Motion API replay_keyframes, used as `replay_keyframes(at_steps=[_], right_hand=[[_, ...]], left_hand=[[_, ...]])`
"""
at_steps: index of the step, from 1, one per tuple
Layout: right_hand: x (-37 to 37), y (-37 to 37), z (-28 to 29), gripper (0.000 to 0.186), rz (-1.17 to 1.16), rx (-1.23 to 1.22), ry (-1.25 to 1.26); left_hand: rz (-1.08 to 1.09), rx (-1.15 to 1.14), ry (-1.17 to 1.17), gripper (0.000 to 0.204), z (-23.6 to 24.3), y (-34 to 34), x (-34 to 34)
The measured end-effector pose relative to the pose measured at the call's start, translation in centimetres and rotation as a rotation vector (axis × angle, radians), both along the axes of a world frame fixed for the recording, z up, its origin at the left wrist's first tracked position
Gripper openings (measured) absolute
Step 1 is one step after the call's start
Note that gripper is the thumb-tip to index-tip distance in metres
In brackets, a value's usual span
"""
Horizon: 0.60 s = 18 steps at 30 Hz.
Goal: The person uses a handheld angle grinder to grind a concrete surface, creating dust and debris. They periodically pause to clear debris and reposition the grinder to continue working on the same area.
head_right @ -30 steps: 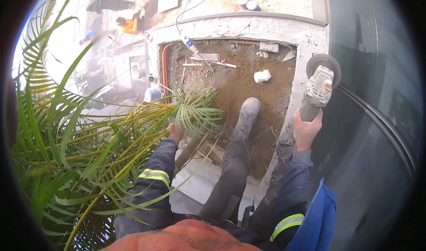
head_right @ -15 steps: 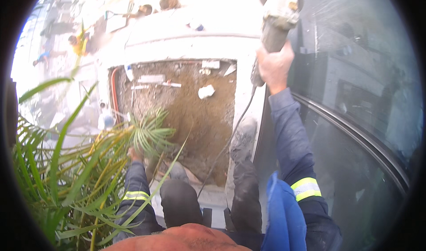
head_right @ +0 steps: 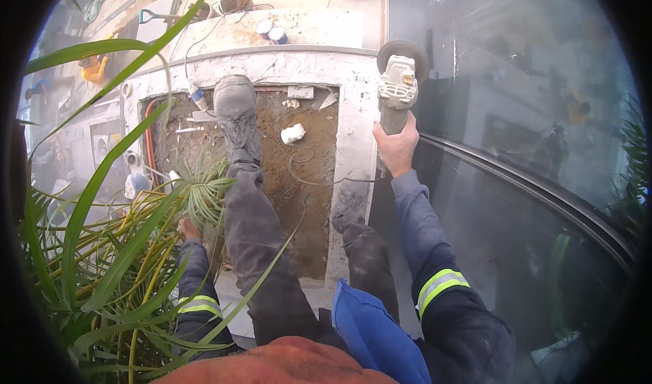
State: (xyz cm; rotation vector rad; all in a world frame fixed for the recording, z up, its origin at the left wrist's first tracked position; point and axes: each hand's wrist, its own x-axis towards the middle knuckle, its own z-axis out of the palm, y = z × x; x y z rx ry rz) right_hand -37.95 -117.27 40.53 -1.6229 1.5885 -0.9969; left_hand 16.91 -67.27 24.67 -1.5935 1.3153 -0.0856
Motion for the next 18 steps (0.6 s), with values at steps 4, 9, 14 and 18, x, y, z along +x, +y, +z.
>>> replay_keyframes(at_steps=[4, 9, 14, 18], right_hand=[[-0.1, -6.1, 6.4, 0.049, -0.027, -0.173, 0.022], [0.2, -15.7, 11.0, 0.037, -0.112, -0.508, 0.012], [-1.1, -14.1, 10.8, 0.022, -0.201, -0.428, 0.028], [4.1, -13.4, 10.4, 0.025, -0.207, -0.275, -0.034]], left_hand=[[0.414, 0.251, 0.042, 0.022, 2.0, -3.8, -1.0], [0.316, 0.075, 0.194, 0.021, 4.5, 0.0, -0.2], [0.437, -0.013, 0.381, 0.029, 3.5, -2.1, 1.4], [0.261, 0.069, 0.33, 0.028, 4.7, -4.1, 0.1]])
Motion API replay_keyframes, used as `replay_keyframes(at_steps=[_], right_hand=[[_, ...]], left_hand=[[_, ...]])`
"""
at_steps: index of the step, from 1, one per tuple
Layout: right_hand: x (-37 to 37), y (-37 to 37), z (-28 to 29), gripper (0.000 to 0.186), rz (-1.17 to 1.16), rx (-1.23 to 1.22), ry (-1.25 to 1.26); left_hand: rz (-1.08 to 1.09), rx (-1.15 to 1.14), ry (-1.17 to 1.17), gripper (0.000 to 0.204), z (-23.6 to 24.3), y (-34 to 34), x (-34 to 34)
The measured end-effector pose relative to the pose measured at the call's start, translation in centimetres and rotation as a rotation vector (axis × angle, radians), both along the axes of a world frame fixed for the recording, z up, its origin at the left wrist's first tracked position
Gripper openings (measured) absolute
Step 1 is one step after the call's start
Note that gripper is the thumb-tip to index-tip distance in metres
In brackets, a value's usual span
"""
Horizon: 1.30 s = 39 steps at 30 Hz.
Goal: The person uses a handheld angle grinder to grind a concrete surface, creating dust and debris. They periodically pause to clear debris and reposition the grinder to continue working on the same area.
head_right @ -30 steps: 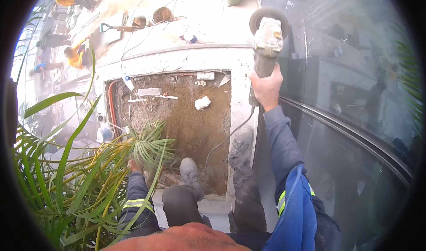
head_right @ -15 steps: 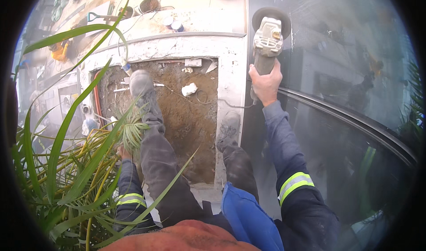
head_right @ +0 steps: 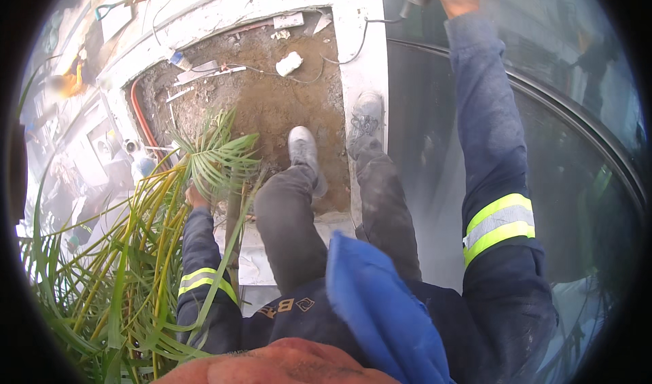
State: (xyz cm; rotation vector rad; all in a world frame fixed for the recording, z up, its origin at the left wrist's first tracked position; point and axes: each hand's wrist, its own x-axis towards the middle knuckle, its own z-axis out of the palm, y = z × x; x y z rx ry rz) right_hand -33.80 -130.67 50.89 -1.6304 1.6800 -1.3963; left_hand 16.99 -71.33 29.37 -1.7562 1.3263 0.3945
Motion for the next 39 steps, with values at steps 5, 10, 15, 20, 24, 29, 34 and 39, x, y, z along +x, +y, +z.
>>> replay_keyframes(at_steps=[5, 10, 15, 20, 24, 29, 34, 39], right_hand=[[6.2, -0.9, 4.4, 0.025, 0.163, 0.08, -0.224], [6.3, -1.3, 3.5, 0.026, 0.171, 0.152, -0.209], [5.3, 0.0, 0.0, 0.032, 0.082, 0.234, -0.08], [6.0, 4.1, -4.6, 0.051, -0.035, 0.401, 0.171], [7.5, 5.4, -8.5, 0.044, 0.013, 0.619, 0.423], [7.2, 6.7, -18.4, 0.021, 0.084, 0.517, 0.605], [6.3, 7.9, -25.7, 0.03, 0.221, 0.409, 0.701], [4.0, 8.2, -27.7, 0.062, 0.194, 0.264, 0.361]], left_hand=[[0.087, 0.016, 0.057, 0.026, -1.3, 1.6, 1.5], [0.13, -0.125, 0.123, 0.021, 0.0, 0.7, 0.5], [0.081, -0.402, 0.4, 0.023, 3.1, -6.1, -5.9], [1.166, -0.633, 1.395, 0.055, 11.6, -36.2, -22.3], [1.031, -0.608, 1.616, 0.06, 11.5, -49.7, -30.6], [1.431, -0.483, 1.65, 0.045, 2.0, -52.7, -34.9], [1.599, -0.488, 1.853, 0.031, -6.8, -51.6, -35.0], [1.338, -0.451, 1.928, 0.043, -10.4, -54.0, -35.2]])
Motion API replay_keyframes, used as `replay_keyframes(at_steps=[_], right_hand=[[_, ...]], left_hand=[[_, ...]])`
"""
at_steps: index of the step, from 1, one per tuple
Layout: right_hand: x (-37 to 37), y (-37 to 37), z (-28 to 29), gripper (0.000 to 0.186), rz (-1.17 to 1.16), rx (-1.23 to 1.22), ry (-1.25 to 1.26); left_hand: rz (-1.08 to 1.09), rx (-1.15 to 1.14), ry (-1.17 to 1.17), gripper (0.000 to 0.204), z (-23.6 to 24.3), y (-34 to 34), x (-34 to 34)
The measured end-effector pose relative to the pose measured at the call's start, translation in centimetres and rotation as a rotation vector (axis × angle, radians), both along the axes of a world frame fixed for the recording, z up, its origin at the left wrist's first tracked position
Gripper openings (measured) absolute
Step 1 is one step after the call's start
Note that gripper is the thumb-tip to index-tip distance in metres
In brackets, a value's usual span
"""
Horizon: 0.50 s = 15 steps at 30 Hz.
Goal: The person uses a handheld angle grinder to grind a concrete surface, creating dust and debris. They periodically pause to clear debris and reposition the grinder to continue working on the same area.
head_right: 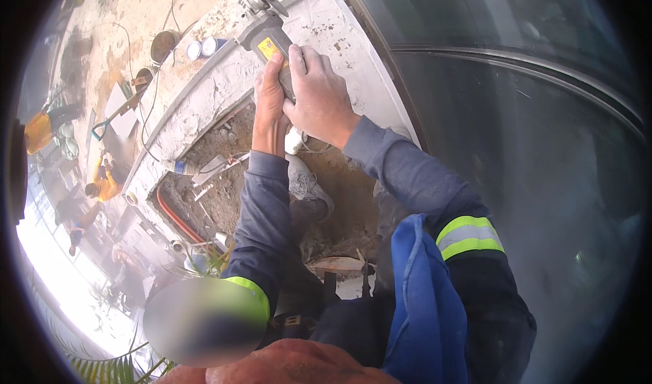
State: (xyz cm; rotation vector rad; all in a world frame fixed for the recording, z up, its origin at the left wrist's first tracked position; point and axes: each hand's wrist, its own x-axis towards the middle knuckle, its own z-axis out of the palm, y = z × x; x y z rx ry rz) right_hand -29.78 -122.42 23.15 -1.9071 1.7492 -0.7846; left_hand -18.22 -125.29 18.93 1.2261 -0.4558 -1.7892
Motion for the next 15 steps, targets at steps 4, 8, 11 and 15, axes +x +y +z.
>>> replay_keyframes(at_steps=[4, 8, 11, 15], right_hand=[[-2.1, -0.1, -2.1, 0.067, -0.107, 0.097, -0.546], [-4.7, -0.6, -4.8, 0.049, -0.022, 0.761, -1.263], [-6.0, -1.9, -7.4, 0.031, 0.259, 0.649, -1.129], [-7.1, -3.6, -9.3, 0.039, -0.05, 0.377, -0.508]], left_hand=[[-0.039, -0.083, 0.191, 0.057, -3.9, -2.6, -0.9], [-0.172, -0.2, 0.388, 0.077, -5.3, -5.1, -2.3], [-0.333, -0.282, 0.427, 0.085, -6.3, -7.2, -2.2], [-0.265, -0.257, 0.134, 0.068, -5.6, -7.9, -5.7]])
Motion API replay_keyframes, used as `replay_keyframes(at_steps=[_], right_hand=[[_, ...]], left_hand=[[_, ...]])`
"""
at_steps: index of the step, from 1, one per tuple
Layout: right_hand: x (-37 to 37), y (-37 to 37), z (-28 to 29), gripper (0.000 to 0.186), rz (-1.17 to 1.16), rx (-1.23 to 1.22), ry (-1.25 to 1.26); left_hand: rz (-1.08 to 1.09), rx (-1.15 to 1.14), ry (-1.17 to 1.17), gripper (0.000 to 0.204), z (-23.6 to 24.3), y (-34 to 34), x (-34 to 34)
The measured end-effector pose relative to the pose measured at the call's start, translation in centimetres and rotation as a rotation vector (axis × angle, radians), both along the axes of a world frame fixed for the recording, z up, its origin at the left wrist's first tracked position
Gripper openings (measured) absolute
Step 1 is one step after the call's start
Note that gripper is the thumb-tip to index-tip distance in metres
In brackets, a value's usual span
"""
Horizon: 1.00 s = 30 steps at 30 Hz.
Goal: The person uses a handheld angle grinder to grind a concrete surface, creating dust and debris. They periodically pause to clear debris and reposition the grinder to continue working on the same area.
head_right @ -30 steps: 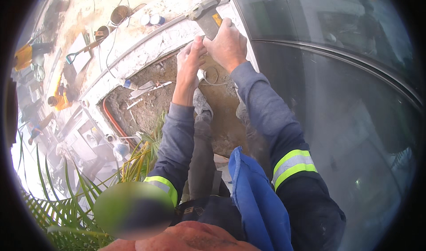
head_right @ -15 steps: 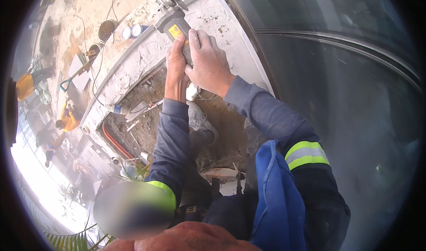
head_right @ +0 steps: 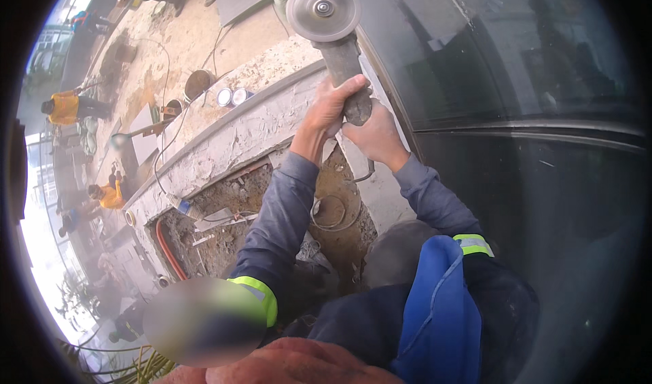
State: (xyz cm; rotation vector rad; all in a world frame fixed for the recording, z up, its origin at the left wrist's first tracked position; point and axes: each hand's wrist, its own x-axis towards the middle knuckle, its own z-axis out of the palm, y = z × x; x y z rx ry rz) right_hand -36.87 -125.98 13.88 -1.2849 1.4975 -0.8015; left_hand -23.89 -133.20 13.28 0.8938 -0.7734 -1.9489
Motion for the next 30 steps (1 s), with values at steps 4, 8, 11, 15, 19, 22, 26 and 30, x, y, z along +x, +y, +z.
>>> replay_keyframes(at_steps=[4, 8, 11, 15, 19, 22, 26, 30], right_hand=[[0.8, 1.4, 0.4, 0.05, -0.171, -0.164, 0.474], [-1.7, 3.0, 1.2, 0.051, 0.047, -0.185, -0.232], [-5.5, 2.5, -0.2, 0.057, 0.202, 0.236, -0.981], [-5.6, 4.2, 0.1, 0.063, 0.21, 0.408, -1.528], [-8.0, 4.8, 4.7, 0.058, 0.237, 0.23, -1.144], [-9.2, 4.1, 5.8, 0.052, 0.237, -0.067, -0.495], [-8.0, 2.4, 5.2, 0.04, 0.09, -0.415, 0.339], [-7.0, 5.4, 3.2, 0.051, 0.124, -0.342, 0.626]], left_hand=[[0.13, -0.014, -0.203, 0.057, 1.2, 1.2, -2.9], [0.041, 0.054, 0.096, 0.047, 1.6, 2.3, -0.5], [-0.112, 0.049, 0.42, 0.048, 0.4, 2.3, -1.1], [-0.278, -0.062, 0.84, 0.056, -1.0, 2.0, -4.6], [-0.333, -0.048, 0.771, 0.055, 1.7, 3.1, -6.3], [-0.054, 0.071, 0.417, 0.05, 3.6, 3.9, -6.4], [0.172, 0.221, 0.23, 0.037, 2.4, 4.2, -9.2], [0.19, 0.131, 0.234, 0.035, -2.0, 6.4, -7.4]])
